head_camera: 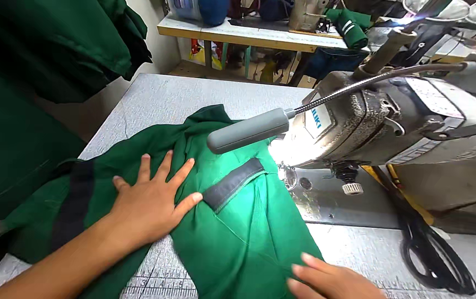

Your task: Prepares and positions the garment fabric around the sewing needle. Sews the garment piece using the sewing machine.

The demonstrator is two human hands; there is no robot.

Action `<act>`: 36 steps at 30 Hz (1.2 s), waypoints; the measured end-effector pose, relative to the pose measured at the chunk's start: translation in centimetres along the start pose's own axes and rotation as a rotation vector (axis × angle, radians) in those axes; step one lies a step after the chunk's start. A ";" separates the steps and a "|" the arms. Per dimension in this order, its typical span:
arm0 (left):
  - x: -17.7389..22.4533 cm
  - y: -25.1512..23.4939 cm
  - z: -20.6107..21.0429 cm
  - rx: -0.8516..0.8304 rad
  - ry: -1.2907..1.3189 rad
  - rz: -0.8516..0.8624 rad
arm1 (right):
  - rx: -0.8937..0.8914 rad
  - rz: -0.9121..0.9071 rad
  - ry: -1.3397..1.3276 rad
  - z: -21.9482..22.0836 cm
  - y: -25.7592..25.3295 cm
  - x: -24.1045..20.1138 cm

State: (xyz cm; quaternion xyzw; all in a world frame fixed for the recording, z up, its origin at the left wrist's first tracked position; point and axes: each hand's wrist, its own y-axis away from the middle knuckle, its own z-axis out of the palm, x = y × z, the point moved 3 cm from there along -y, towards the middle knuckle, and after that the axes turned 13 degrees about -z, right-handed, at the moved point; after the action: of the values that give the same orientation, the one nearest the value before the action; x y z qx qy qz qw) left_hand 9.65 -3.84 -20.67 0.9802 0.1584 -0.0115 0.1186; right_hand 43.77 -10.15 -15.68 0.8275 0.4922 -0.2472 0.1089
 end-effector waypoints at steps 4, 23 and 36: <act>-0.8 -4.5 0.2 0.099 0.075 0.211 | -0.073 -0.122 0.105 5.6 -4.9 -1.0; 3.5 -1.6 0.0 0.146 0.114 0.470 | -0.055 -0.015 0.325 3.4 -5.8 2.6; -0.2 -2.0 0.6 0.119 0.107 0.382 | -0.139 0.126 0.331 4.4 -16.9 7.1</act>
State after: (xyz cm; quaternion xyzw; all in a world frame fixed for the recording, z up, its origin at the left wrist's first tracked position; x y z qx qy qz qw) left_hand 8.83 -2.25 -21.68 0.9969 -0.0253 0.0541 0.0517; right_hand 30.53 1.65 -22.05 0.8765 0.4666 -0.0660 0.0985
